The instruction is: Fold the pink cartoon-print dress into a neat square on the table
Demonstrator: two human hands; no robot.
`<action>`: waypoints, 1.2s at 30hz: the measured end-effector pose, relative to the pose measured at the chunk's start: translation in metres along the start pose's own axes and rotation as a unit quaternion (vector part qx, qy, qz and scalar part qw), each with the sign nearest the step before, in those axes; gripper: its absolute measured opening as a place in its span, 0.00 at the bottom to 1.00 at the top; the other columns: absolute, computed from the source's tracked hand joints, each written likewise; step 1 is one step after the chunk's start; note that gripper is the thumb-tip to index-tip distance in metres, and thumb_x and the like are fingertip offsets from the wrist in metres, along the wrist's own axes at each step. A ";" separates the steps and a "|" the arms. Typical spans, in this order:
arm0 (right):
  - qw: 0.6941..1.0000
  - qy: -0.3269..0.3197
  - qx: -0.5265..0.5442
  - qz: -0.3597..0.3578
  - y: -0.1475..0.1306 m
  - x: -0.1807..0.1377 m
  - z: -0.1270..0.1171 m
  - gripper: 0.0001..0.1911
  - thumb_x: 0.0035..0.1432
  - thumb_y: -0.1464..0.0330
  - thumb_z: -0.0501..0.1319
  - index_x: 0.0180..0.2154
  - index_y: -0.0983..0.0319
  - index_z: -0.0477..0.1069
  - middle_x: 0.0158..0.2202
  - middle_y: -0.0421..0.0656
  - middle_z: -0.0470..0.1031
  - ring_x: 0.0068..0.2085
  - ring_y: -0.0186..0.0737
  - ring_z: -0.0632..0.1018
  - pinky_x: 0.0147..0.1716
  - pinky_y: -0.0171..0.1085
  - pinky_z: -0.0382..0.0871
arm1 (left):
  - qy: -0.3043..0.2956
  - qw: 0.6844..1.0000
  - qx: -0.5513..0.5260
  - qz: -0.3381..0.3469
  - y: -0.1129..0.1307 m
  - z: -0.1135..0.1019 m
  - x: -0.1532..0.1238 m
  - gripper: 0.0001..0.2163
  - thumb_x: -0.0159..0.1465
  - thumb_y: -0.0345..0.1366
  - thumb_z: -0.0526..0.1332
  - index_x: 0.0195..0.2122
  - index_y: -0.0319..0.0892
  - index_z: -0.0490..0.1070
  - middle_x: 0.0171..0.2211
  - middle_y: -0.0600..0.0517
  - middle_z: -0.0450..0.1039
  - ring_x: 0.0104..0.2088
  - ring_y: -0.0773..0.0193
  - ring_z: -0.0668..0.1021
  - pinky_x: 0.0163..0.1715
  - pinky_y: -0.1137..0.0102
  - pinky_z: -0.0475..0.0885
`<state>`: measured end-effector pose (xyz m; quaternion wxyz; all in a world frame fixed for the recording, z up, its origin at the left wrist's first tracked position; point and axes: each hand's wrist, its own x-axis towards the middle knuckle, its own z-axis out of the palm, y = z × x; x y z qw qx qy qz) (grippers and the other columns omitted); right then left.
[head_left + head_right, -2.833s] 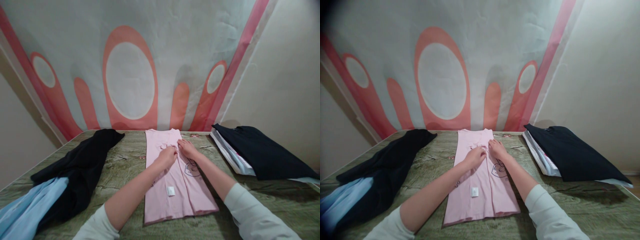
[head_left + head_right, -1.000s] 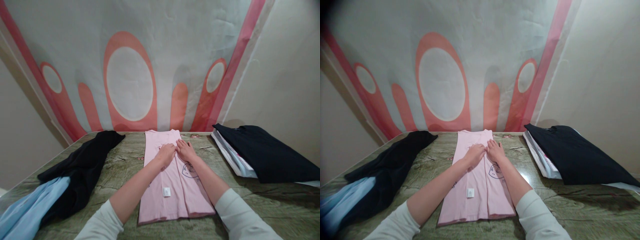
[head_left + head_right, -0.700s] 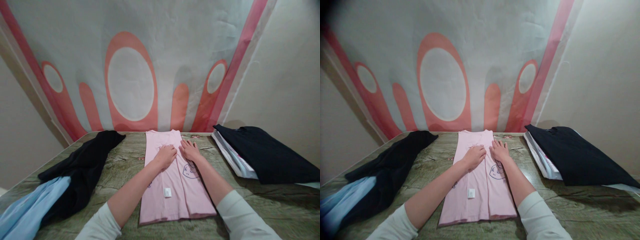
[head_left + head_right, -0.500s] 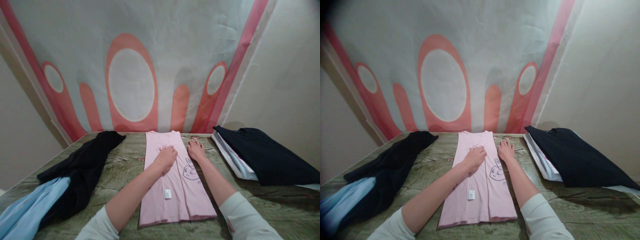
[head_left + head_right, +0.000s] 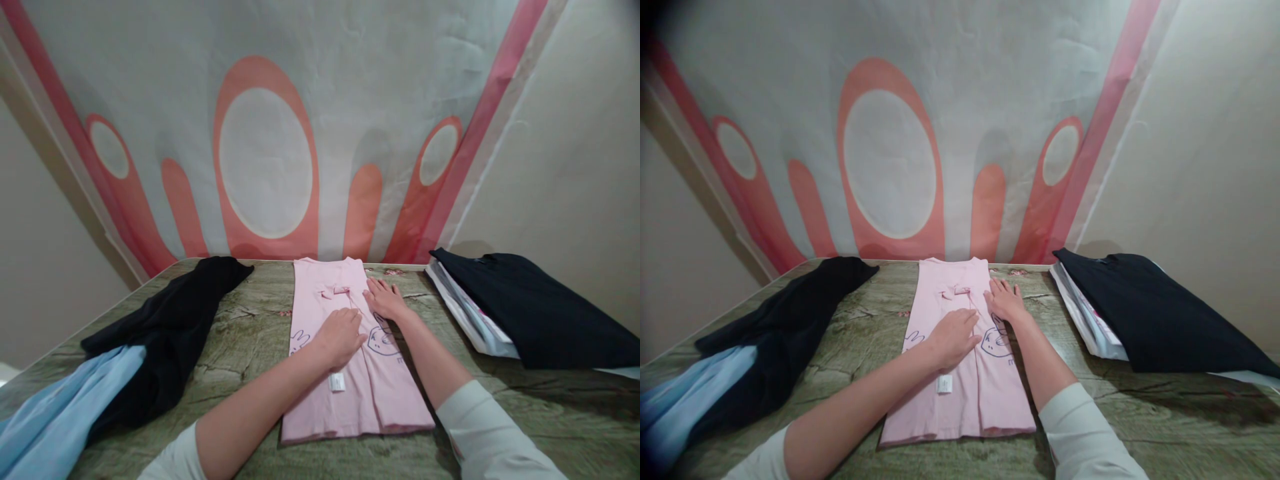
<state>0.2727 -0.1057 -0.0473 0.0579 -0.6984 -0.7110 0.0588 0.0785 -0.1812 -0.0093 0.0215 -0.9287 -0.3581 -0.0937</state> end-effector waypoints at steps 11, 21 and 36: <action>1.000 0.006 -0.004 -0.008 -0.001 -0.002 -0.001 0.30 0.62 0.55 0.35 0.62 0.58 0.46 0.65 0.42 0.44 0.63 0.45 0.47 0.57 0.55 0.39 | 0.020 0.999 -0.032 0.011 -0.026 -0.009 0.021 0.09 0.65 0.38 0.51 0.40 0.42 0.67 0.43 0.47 0.65 0.50 0.57 0.65 0.50 0.61 0.59; 1.000 0.010 0.007 -0.009 -0.001 -0.001 -0.001 0.30 0.62 0.54 0.36 0.62 0.58 0.46 0.65 0.42 0.43 0.63 0.46 0.47 0.58 0.55 0.39 | 0.023 0.998 -0.034 0.054 -0.026 -0.018 0.008 0.10 0.65 0.36 0.50 0.43 0.44 0.67 0.47 0.49 0.65 0.51 0.58 0.64 0.50 0.62 0.59; 1.000 0.016 0.003 -0.002 0.000 0.001 0.001 0.29 0.62 0.56 0.35 0.62 0.57 0.46 0.65 0.40 0.43 0.63 0.45 0.47 0.57 0.56 0.39 | -0.013 0.986 -0.043 0.162 -0.007 -0.034 -0.017 0.07 0.65 0.33 0.51 0.40 0.42 0.68 0.42 0.49 0.70 0.44 0.62 0.69 0.45 0.68 0.62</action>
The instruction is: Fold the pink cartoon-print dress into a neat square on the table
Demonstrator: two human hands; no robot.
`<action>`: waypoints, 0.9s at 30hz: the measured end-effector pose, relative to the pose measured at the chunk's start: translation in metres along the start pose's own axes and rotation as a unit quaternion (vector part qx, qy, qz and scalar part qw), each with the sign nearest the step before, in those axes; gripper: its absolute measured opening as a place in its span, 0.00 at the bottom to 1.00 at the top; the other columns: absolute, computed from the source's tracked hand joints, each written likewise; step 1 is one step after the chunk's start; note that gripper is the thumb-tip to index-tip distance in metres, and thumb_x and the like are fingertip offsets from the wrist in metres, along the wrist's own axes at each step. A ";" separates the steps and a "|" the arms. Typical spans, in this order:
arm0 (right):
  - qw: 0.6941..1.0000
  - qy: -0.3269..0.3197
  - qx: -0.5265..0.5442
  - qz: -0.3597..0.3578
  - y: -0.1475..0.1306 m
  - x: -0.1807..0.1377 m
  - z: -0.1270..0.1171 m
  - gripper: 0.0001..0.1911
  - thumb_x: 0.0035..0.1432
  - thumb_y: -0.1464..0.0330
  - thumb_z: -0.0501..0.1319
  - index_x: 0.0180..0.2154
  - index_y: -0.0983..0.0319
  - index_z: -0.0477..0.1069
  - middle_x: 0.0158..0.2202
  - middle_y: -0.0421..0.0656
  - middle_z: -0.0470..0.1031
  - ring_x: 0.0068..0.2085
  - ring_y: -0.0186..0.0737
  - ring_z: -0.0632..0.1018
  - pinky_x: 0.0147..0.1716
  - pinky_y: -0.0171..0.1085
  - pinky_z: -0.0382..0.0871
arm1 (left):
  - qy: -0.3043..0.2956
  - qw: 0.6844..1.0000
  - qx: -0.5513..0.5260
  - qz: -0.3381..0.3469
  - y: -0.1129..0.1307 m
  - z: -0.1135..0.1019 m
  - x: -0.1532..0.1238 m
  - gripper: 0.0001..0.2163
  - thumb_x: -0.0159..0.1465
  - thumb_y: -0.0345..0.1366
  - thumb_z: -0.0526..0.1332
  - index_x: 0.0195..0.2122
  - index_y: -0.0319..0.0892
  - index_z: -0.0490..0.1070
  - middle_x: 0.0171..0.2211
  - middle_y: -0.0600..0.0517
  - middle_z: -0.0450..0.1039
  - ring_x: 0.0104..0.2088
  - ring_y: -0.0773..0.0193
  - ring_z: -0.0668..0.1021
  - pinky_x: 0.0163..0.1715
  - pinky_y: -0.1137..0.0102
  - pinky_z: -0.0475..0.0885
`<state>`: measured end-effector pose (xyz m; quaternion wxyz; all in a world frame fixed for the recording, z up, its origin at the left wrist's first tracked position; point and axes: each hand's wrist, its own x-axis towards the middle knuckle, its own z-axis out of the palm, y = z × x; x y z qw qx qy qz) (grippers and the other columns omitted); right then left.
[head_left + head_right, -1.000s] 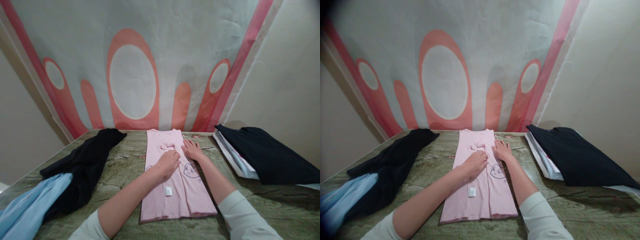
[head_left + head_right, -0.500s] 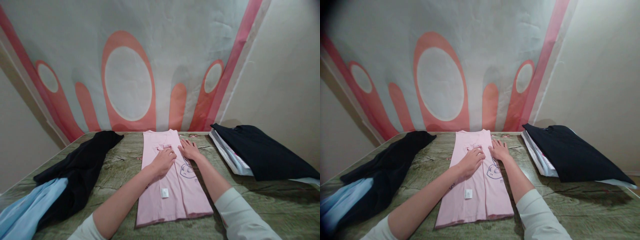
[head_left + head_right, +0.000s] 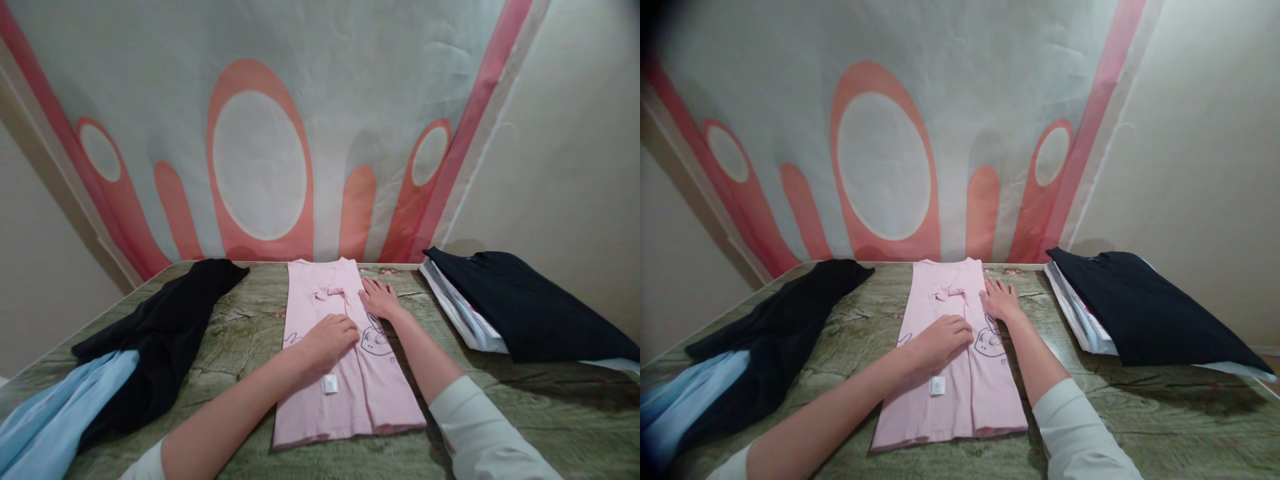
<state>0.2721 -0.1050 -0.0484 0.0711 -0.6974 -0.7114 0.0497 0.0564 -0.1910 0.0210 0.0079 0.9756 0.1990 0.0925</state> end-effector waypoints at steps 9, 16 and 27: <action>1.000 0.001 -0.001 0.001 0.001 0.000 0.000 0.30 0.62 0.55 0.34 0.62 0.57 0.46 0.65 0.38 0.43 0.63 0.45 0.47 0.58 0.55 0.40 | -0.008 0.999 -0.034 0.001 0.008 0.000 -0.009 0.07 0.66 0.34 0.51 0.40 0.41 0.67 0.40 0.48 0.69 0.42 0.61 0.69 0.43 0.67 0.62; 1.000 0.004 -0.007 0.000 0.001 -0.001 0.000 0.30 0.62 0.56 0.35 0.62 0.59 0.47 0.65 0.38 0.43 0.63 0.46 0.48 0.58 0.55 0.38 | -0.020 1.000 -0.019 -0.011 0.017 -0.007 -0.011 0.04 0.63 0.34 0.56 0.34 0.41 0.69 0.38 0.48 0.68 0.40 0.60 0.68 0.41 0.67 0.63; 1.000 -0.004 -0.006 0.006 0.001 0.000 -0.001 0.30 0.62 0.55 0.34 0.62 0.58 0.47 0.65 0.39 0.42 0.63 0.46 0.47 0.58 0.55 0.39 | -0.022 0.992 -0.112 0.048 0.027 -0.004 -0.017 0.06 0.63 0.32 0.55 0.39 0.42 0.71 0.39 0.48 0.71 0.41 0.62 0.71 0.43 0.68 0.64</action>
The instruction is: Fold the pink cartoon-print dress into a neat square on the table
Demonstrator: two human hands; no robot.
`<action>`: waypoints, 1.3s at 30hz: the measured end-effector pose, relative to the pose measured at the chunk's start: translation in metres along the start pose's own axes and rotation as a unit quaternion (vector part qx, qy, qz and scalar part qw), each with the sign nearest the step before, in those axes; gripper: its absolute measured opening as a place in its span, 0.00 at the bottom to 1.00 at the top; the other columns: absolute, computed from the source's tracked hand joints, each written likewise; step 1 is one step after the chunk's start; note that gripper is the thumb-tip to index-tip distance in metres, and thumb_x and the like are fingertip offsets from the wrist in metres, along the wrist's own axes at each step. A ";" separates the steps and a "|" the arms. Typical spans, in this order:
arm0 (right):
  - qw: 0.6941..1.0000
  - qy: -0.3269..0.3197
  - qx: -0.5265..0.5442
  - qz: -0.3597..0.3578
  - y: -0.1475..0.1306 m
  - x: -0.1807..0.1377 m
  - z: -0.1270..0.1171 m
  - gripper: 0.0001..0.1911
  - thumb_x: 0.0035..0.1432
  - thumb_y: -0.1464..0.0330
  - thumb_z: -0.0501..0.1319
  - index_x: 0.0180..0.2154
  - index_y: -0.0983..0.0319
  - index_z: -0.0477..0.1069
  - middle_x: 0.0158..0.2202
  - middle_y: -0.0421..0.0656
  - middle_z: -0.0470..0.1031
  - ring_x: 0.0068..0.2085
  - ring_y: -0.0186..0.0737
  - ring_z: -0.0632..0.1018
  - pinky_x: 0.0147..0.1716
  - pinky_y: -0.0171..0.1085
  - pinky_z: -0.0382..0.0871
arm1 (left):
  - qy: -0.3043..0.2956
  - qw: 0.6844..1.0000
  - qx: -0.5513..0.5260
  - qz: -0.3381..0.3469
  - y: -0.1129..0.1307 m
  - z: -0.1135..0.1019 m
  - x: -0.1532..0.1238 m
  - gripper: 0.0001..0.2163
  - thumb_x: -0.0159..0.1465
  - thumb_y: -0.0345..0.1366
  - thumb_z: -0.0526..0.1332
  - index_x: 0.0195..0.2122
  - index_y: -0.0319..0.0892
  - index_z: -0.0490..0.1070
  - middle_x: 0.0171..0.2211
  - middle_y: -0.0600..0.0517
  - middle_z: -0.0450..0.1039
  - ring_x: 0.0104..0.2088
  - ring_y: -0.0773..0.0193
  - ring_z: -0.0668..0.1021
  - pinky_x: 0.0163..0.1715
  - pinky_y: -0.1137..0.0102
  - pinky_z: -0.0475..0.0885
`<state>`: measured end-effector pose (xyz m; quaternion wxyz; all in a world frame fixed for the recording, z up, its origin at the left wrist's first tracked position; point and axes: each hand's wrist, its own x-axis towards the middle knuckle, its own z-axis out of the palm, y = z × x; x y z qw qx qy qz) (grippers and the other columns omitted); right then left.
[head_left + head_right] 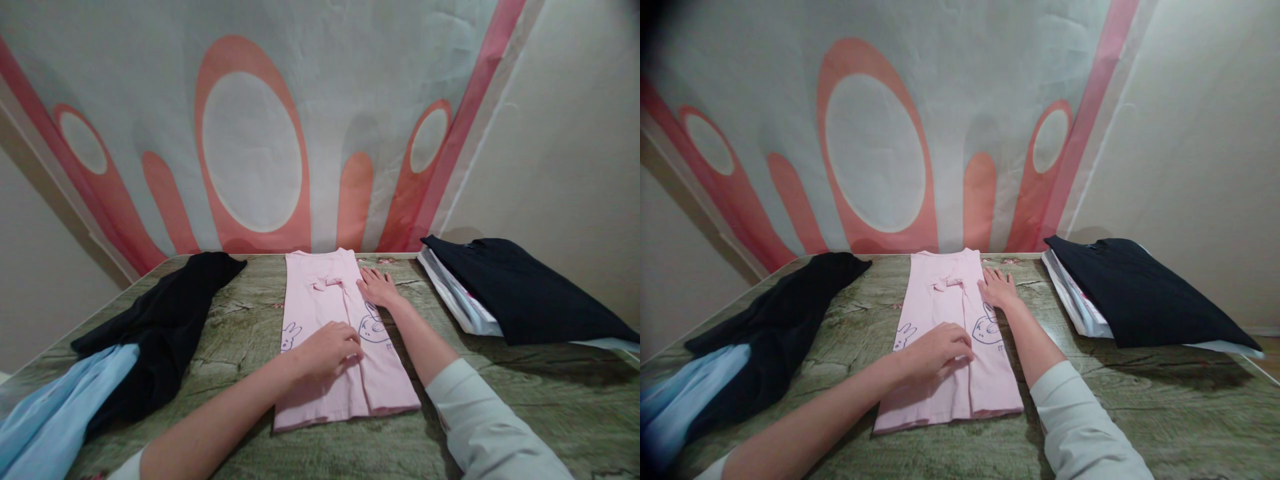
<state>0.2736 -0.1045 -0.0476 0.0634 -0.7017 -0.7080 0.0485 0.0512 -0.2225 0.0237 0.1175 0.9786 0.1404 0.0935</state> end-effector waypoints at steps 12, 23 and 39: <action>1.000 0.000 -0.002 -0.004 0.000 -0.001 -0.001 0.30 0.62 0.56 0.34 0.62 0.57 0.47 0.65 0.39 0.43 0.63 0.46 0.47 0.58 0.56 0.40 | -0.023 0.996 -0.088 -0.012 0.022 -0.004 -0.007 0.08 0.60 0.27 0.56 0.38 0.42 0.71 0.39 0.50 0.71 0.41 0.63 0.71 0.44 0.68 0.63; 1.000 -0.008 -0.008 0.001 -0.002 -0.003 -0.004 0.29 0.62 0.56 0.34 0.62 0.57 0.46 0.65 0.39 0.42 0.63 0.45 0.46 0.58 0.55 0.40 | -0.013 0.996 -0.079 -0.024 0.029 -0.006 -0.005 0.13 0.66 0.34 0.48 0.48 0.42 0.67 0.45 0.48 0.69 0.47 0.62 0.69 0.49 0.67 0.62; 0.997 0.040 -0.014 -0.060 -0.038 -0.043 -0.002 0.28 0.64 0.58 0.36 0.61 0.62 0.49 0.64 0.44 0.48 0.62 0.43 0.51 0.59 0.48 0.42 | -0.025 0.995 0.075 -0.066 0.017 0.025 -0.014 0.24 0.66 0.49 0.46 0.57 0.38 0.58 0.59 0.43 0.57 0.58 0.57 0.60 0.54 0.62 0.55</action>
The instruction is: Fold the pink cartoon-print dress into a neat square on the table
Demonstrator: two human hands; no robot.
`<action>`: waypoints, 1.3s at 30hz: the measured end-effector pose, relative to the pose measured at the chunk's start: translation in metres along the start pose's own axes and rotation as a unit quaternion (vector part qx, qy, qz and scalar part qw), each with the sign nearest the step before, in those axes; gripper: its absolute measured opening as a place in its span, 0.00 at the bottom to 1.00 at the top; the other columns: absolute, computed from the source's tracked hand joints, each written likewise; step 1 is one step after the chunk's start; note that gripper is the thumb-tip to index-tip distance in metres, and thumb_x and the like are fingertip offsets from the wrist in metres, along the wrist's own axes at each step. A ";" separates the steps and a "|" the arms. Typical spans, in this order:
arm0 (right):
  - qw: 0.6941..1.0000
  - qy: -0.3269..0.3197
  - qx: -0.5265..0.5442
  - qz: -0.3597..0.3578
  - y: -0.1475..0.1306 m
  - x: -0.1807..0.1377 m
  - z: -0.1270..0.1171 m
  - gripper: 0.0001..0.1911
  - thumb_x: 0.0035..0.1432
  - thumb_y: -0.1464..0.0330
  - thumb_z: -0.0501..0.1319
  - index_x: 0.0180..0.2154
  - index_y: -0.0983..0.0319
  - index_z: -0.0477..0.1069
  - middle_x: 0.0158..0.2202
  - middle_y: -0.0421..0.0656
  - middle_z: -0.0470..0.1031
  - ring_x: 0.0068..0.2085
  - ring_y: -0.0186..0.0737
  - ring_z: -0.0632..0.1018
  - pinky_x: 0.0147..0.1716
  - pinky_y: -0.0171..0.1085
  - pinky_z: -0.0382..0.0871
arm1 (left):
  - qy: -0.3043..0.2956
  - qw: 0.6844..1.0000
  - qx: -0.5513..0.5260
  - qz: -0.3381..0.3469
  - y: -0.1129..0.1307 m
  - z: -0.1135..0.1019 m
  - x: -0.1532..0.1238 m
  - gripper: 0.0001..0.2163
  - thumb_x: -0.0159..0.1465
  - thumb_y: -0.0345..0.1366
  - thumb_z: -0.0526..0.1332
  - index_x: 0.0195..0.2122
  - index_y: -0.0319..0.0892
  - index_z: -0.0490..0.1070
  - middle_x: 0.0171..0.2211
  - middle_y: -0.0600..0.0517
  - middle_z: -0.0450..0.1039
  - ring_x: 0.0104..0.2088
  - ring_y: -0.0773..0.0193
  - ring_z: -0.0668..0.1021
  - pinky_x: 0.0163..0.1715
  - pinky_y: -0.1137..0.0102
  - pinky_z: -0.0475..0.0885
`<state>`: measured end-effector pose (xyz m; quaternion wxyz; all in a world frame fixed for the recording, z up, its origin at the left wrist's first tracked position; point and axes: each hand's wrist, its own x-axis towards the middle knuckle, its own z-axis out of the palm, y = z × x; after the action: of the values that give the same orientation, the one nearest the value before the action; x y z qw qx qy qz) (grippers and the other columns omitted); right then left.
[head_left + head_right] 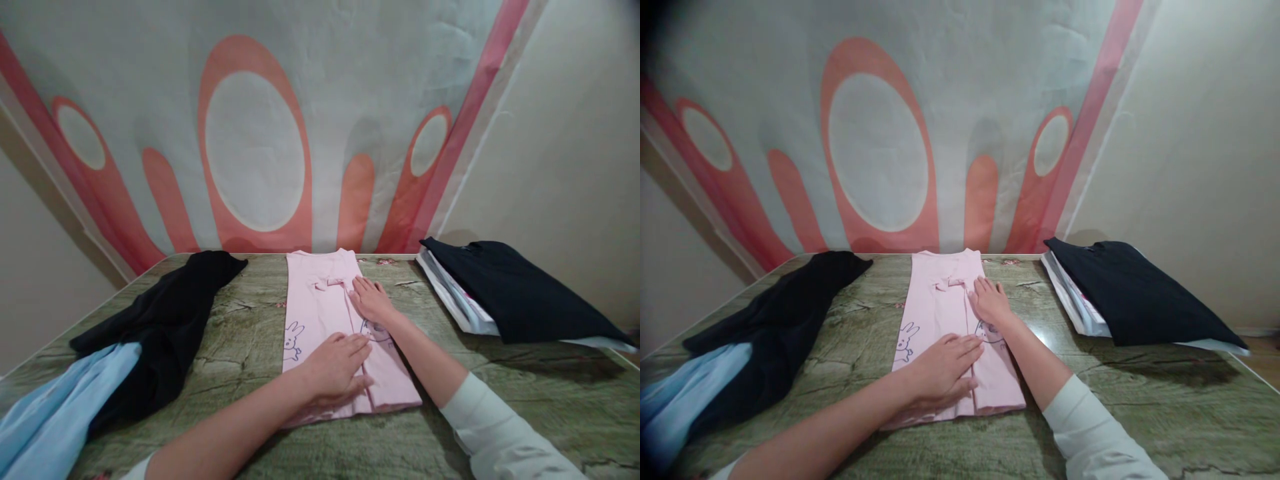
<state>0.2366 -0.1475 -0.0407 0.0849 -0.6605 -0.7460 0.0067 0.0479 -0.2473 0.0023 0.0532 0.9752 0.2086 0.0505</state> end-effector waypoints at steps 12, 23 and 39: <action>0.997 -0.006 0.015 -0.072 -0.001 -0.083 -0.018 0.27 0.64 0.60 0.37 0.62 0.60 0.49 0.64 0.42 0.49 0.63 0.40 0.51 0.59 0.45 0.45 | 0.023 0.999 -0.011 -0.029 -0.020 0.001 -0.003 0.21 0.68 0.43 0.43 0.58 0.40 0.56 0.60 0.45 0.55 0.59 0.59 0.59 0.56 0.60 0.52; 0.998 -0.004 0.022 -0.065 0.018 -0.143 -0.032 0.28 0.64 0.59 0.40 0.63 0.59 0.44 0.64 0.41 0.45 0.64 0.40 0.47 0.61 0.49 0.41 | 0.029 0.999 -0.019 -0.022 -0.012 -0.003 -0.004 0.20 0.68 0.43 0.43 0.57 0.42 0.58 0.60 0.45 0.55 0.59 0.59 0.58 0.56 0.59 0.53; 0.988 -0.045 0.123 -0.076 0.038 -0.187 -0.040 0.27 0.64 0.59 0.41 0.63 0.54 0.43 0.64 0.39 0.47 0.63 0.39 0.49 0.61 0.48 0.46 | 0.037 0.998 -0.041 0.011 -0.008 -0.008 -0.006 0.16 0.67 0.40 0.46 0.55 0.47 0.62 0.59 0.47 0.57 0.59 0.55 0.58 0.55 0.56 0.54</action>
<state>0.3010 -0.3310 -0.0279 0.1317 -0.5852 -0.7907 0.1219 0.0385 -0.2421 0.0083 0.0845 0.9720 0.1976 0.0952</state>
